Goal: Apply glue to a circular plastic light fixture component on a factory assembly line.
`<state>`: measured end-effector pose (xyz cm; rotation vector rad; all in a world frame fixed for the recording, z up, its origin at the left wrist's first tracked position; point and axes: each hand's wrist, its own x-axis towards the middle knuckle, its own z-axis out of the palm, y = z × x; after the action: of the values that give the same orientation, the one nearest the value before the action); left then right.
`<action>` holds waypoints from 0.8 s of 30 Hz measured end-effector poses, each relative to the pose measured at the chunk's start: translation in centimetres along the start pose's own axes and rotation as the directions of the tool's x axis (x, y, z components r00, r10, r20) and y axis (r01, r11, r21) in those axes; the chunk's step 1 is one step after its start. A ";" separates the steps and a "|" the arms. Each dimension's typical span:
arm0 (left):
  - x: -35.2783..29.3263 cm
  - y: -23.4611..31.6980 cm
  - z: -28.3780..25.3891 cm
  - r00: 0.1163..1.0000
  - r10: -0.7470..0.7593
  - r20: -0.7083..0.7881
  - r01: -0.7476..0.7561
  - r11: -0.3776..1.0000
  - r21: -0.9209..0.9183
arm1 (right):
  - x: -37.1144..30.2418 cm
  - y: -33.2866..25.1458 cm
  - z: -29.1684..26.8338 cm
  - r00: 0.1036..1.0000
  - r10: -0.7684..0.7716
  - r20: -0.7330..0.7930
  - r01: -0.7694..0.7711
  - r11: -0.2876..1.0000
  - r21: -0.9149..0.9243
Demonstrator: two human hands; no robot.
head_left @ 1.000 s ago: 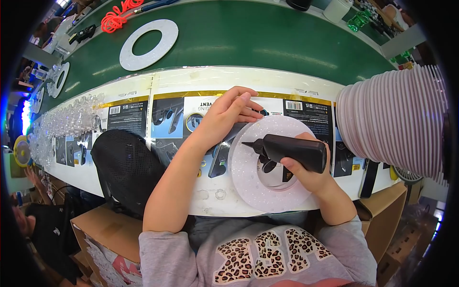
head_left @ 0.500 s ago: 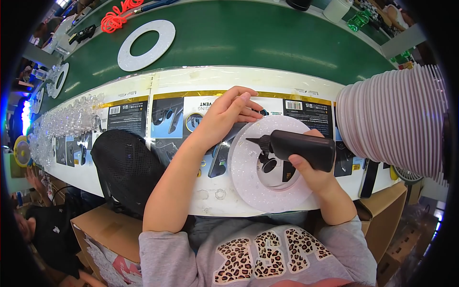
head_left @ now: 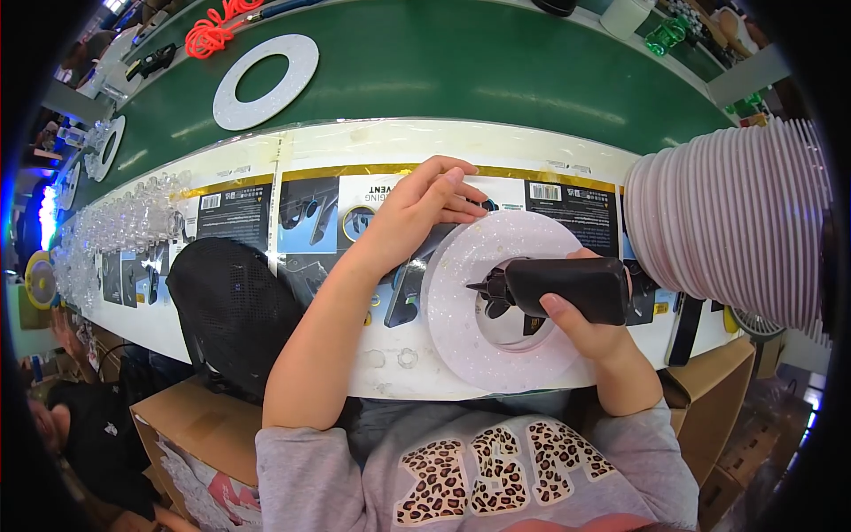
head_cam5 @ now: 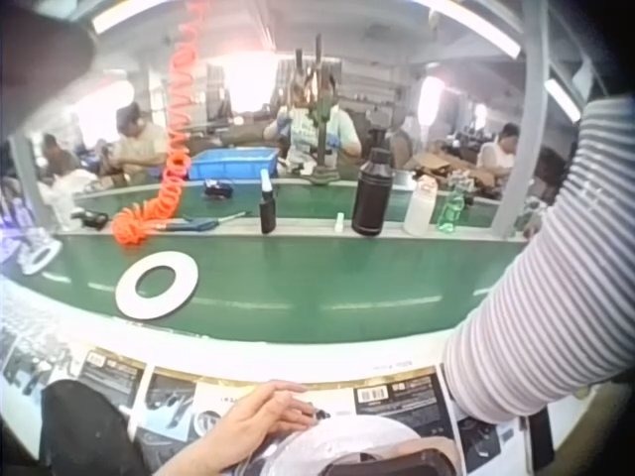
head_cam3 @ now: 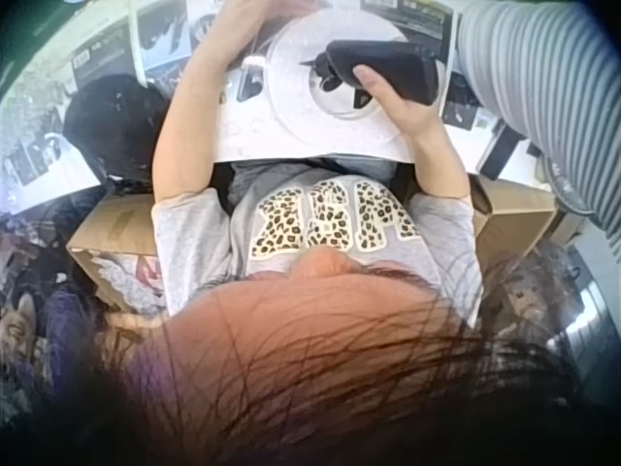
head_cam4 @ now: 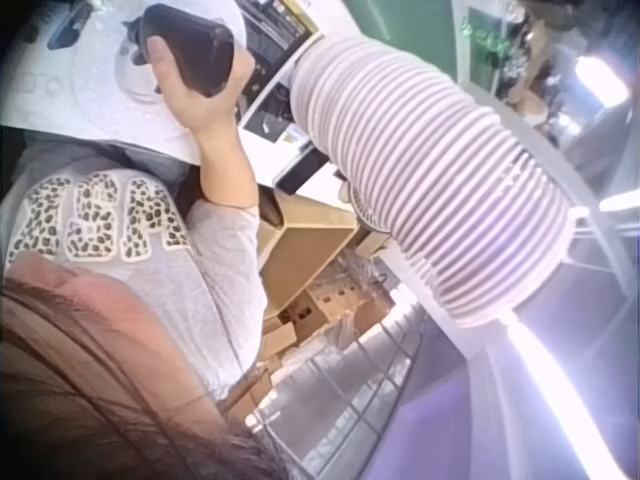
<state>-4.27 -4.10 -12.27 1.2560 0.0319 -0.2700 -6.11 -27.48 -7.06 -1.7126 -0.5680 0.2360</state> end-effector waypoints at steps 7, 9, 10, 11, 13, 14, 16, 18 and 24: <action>-0.1 0.0 0.0 1.000 -0.011 0.006 0.011 0.999 0.041 | 0.0 0.2 0.1 0.998 -0.056 -0.003 0.055 0.998 -0.039; -0.1 0.0 0.0 1.000 -0.010 0.007 0.010 0.999 0.042 | 0.0 0.3 0.0 0.998 -0.060 0.006 0.061 0.997 -0.045; -0.1 0.0 0.0 1.000 -0.008 0.008 0.008 0.999 0.043 | 0.1 0.4 0.0 0.998 -0.065 0.015 0.066 0.997 -0.052; -0.1 0.0 0.0 1.000 -0.009 0.008 0.008 0.999 0.043 | 0.0 0.4 0.0 0.998 -0.065 0.015 0.066 0.997 -0.051; -0.1 -0.1 -0.1 1.000 -0.009 0.008 0.009 0.999 0.040 | 0.0 0.4 -0.1 0.999 -0.034 0.019 0.034 0.998 -0.043; 0.0 -0.1 -0.1 1.000 -0.009 0.009 0.008 0.999 0.039 | 0.0 0.4 0.0 0.999 -0.033 0.019 0.034 0.998 -0.044; 0.0 -0.1 -0.1 1.000 -0.010 0.010 0.010 0.999 0.036 | 0.0 0.5 0.0 0.999 -0.048 0.005 0.048 0.999 -0.018; 0.0 -0.1 -0.1 1.000 -0.010 0.010 0.010 0.999 0.039 | 0.0 0.5 -0.1 0.999 -0.035 0.010 0.035 0.999 -0.017; 0.0 -0.1 -0.1 1.000 -0.002 0.008 0.002 0.999 0.053 | 0.1 0.4 -0.1 1.000 -0.028 -0.004 0.028 1.000 -0.013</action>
<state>-4.30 -4.04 -12.36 1.3074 0.0188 -0.2792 -5.88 -27.61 -7.40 -1.7165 -0.5913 0.2097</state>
